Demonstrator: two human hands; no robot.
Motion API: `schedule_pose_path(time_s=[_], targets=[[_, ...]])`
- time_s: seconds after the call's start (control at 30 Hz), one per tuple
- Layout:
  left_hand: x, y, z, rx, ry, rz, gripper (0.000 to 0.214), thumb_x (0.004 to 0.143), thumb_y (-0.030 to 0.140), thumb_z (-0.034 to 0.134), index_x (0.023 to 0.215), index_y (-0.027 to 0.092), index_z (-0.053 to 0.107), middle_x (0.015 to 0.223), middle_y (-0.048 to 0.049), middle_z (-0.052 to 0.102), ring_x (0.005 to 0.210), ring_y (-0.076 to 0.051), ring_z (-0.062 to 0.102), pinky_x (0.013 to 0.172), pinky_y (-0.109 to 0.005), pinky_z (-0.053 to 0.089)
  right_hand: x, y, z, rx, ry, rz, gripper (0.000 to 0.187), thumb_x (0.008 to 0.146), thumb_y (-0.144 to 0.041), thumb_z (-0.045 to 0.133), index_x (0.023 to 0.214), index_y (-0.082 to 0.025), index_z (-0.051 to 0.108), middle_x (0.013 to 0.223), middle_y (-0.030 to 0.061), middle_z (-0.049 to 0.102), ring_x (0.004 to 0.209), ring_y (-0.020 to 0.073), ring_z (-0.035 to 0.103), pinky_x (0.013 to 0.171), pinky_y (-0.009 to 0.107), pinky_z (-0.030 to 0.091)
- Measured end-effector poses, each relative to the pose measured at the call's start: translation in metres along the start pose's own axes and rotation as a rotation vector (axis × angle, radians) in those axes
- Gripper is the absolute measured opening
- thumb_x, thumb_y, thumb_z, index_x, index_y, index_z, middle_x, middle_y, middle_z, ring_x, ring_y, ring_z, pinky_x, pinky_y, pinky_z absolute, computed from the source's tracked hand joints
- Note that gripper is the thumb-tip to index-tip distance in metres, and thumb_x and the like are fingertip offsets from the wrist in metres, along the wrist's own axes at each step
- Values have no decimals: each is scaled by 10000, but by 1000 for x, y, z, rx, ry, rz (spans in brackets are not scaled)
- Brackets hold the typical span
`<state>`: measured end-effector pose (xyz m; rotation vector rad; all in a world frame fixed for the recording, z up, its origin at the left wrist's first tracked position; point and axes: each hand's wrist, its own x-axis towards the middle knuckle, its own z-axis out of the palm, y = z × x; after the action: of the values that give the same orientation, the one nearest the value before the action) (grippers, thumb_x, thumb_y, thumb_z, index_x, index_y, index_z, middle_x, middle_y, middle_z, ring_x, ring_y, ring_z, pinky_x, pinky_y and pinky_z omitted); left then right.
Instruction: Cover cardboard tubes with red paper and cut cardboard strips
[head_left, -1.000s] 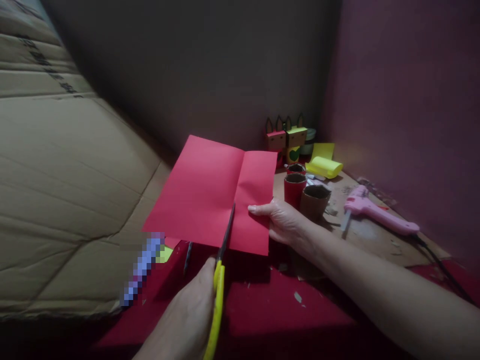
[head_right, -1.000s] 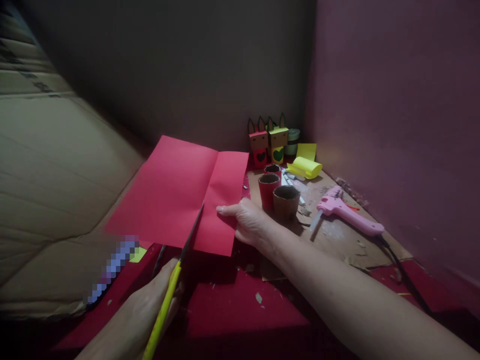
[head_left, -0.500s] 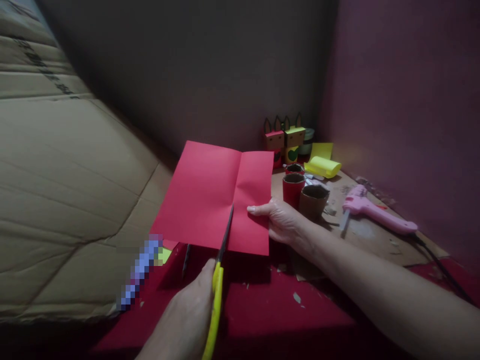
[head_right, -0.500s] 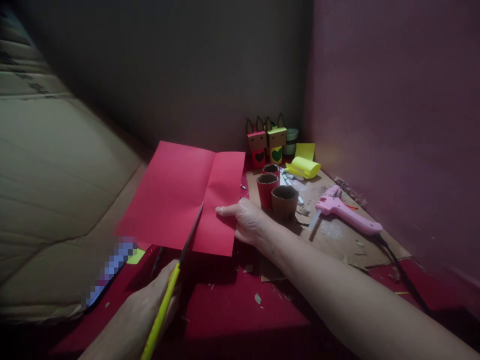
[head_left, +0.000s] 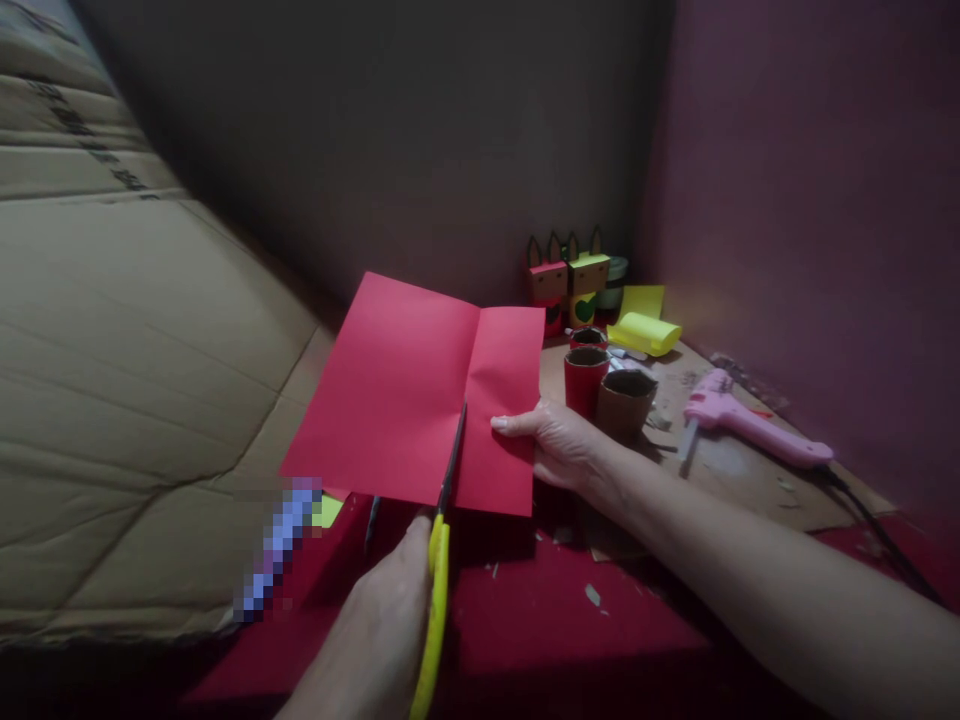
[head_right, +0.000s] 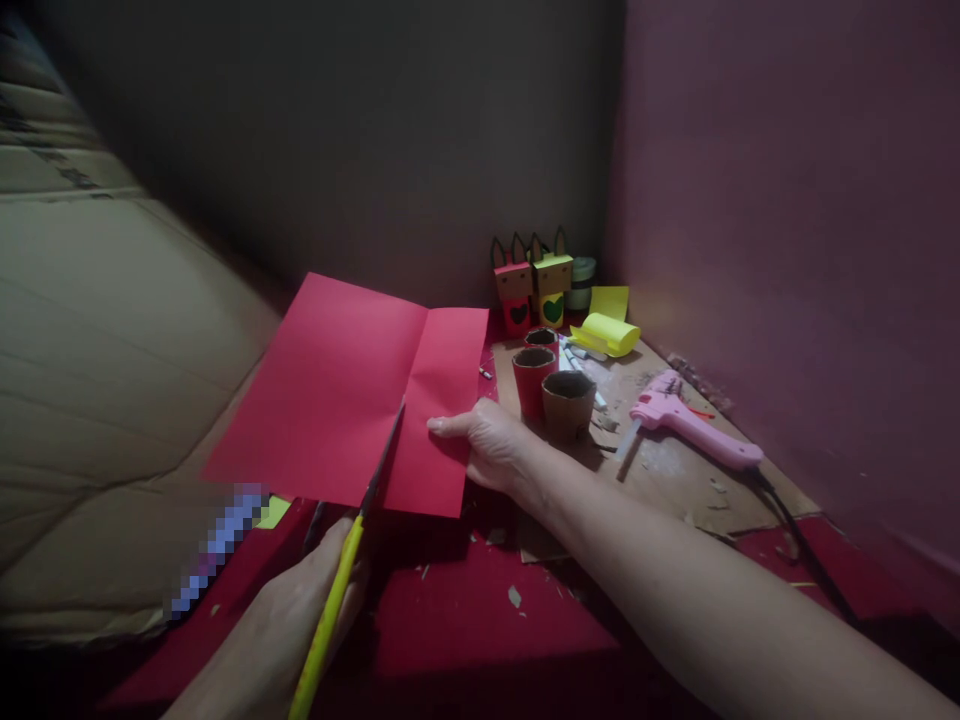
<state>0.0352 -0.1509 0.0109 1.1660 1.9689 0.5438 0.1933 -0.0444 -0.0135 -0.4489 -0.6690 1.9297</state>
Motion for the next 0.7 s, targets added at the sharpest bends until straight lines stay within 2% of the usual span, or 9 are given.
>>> schedule_pose_path(time_s=[0.1,0.2,0.3,0.5,0.57,0.7], targets=[[0,-3,-5,119,21,123,192,742,352,485,792,209,603,611,-49,643,644,-242,653,522,-268,479,0,-1,0,-7,-2,1,268,533,-50,692,771,-154,624,663,21,666,653,172,623,755,385,503],[4,-5,-8,294,24,234,211,761,309,455,882,229,607,596,-31,633,651,-238,664,540,-255,475,0,-1,0,-3,-9,-3,279,530,-39,687,776,-157,628,667,27,672,662,177,627,753,380,506],[6,-7,-5,306,34,188,231,789,330,444,893,205,608,615,-44,640,647,-248,665,556,-284,484,0,0,-1,4,-26,-6,284,543,-31,673,788,-171,633,683,28,677,684,187,636,766,390,501],[2,-5,6,109,25,61,364,833,452,400,777,151,596,669,-106,666,643,-249,655,578,-329,517,-1,4,-2,-35,-75,-1,277,548,-45,686,785,-173,627,716,25,676,755,207,642,788,405,502],[0,-1,6,94,9,62,350,832,448,407,777,155,590,696,-113,674,645,-244,656,580,-325,517,-1,5,-2,-28,-77,-8,271,546,-41,685,773,-175,624,732,25,677,777,210,642,797,404,500],[-4,5,0,203,-36,110,280,834,382,400,797,176,586,687,-91,672,651,-231,665,551,-288,500,0,3,-2,-12,-56,-7,273,544,-29,678,772,-169,622,746,25,683,731,196,646,790,403,504]])
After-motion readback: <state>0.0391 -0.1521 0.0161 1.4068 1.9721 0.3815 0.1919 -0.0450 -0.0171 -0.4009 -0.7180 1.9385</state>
